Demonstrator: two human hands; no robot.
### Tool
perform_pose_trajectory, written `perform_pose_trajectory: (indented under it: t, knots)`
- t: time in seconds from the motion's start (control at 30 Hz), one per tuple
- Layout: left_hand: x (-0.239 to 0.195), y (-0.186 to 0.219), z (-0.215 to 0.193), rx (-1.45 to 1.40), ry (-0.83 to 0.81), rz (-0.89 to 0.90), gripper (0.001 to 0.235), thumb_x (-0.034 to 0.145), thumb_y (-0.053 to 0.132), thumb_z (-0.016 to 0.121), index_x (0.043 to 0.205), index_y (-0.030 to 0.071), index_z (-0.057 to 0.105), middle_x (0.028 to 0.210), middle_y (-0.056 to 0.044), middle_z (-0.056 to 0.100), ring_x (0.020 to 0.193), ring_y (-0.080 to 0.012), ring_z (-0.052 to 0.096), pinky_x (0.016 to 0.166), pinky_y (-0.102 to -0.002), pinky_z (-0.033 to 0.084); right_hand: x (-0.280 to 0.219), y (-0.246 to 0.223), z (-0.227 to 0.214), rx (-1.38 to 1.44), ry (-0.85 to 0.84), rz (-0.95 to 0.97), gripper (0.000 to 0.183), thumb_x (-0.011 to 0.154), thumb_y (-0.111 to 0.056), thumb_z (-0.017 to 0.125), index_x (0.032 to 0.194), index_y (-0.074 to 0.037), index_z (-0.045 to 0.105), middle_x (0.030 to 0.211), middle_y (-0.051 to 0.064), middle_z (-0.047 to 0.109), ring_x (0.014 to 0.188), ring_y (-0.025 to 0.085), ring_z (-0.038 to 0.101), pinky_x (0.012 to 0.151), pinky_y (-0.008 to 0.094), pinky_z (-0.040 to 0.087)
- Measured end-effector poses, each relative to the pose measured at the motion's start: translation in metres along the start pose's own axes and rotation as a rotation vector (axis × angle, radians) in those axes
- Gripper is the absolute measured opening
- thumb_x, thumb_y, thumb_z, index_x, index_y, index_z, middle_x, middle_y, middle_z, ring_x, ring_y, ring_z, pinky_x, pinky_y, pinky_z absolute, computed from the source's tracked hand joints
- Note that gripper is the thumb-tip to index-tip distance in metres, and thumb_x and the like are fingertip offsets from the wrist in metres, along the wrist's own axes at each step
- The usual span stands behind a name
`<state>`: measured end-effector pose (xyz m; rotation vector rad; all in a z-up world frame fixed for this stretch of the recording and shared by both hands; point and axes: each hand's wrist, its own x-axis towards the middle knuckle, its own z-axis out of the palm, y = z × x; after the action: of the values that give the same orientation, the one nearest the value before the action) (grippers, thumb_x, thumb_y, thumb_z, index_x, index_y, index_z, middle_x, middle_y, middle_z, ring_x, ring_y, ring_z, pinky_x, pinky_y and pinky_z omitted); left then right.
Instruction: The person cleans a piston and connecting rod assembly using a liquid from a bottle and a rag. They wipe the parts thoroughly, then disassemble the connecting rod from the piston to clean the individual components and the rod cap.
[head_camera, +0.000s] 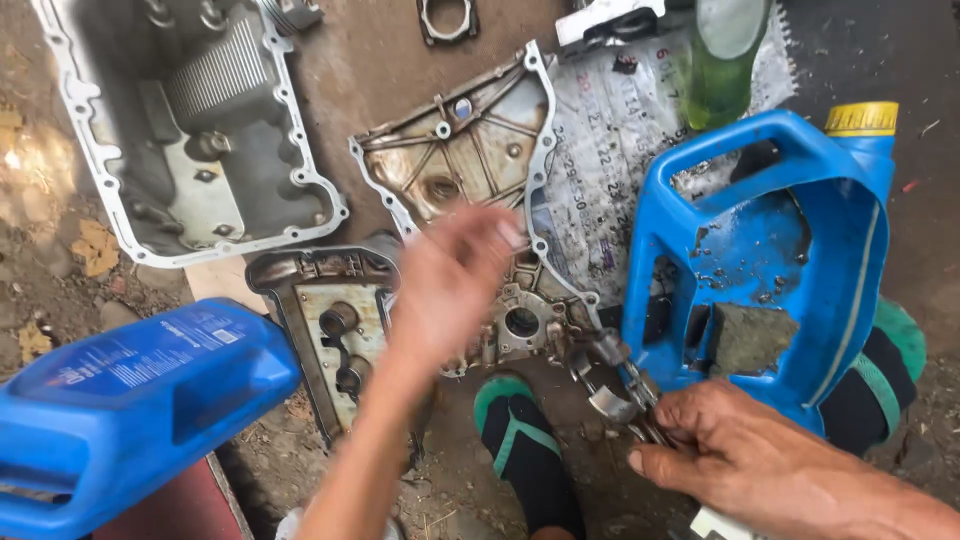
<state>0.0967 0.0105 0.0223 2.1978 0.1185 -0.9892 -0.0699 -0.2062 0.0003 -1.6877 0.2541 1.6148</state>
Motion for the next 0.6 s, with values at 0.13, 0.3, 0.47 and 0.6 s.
perform_pose_trajectory:
  t: [0.13,0.3,0.47,0.6]
  knots:
    - [0.129,-0.016,-0.073,0.275,0.490,0.551,0.022,0.096,0.019,0.063,0.094,0.001,0.075,0.072,-0.004,0.066,0.056,-0.0113,0.053,0.050,-0.025,0.047,-0.001,0.007,0.001,0.224,-0.064,-0.045,0.035,0.090,-0.033,0.085,0.068,-0.008,0.074,0.061,0.001,0.061,0.056,0.010,0.055,0.056,0.028,0.050]
    - [0.281,-0.041,-0.062,0.344,0.741,0.577,0.051,0.084,0.046,0.077,0.105,0.000,0.073,0.097,-0.020,0.079,0.080,-0.0364,0.075,0.072,-0.040,0.060,0.013,0.028,0.006,0.282,0.089,-0.211,0.030,0.085,-0.028,0.087,0.064,-0.009,0.076,0.051,-0.001,0.059,0.047,0.011,0.050,0.047,0.030,0.048]
    - [0.318,-0.045,-0.035,0.714,0.518,0.301,0.036,0.084,0.023,0.082,0.057,0.014,0.059,0.090,-0.012,0.068,0.104,-0.0327,0.070,0.116,-0.062,0.032,0.012,0.036,-0.003,0.304,0.125,-0.134,0.040,0.086,-0.029,0.090,0.058,-0.006,0.072,0.046,0.003,0.058,0.042,0.014,0.048,0.044,0.033,0.043]
    - [0.291,-0.034,-0.072,0.386,0.623,0.432,0.037,0.091,0.036,0.065,0.082,0.000,0.067,0.069,-0.008,0.072,0.056,-0.0148,0.056,0.046,-0.038,0.052,0.005,0.030,-0.018,0.273,0.052,-0.014,0.038,0.090,-0.032,0.085,0.064,-0.007,0.075,0.052,0.002,0.059,0.047,0.013,0.048,0.048,0.031,0.043]
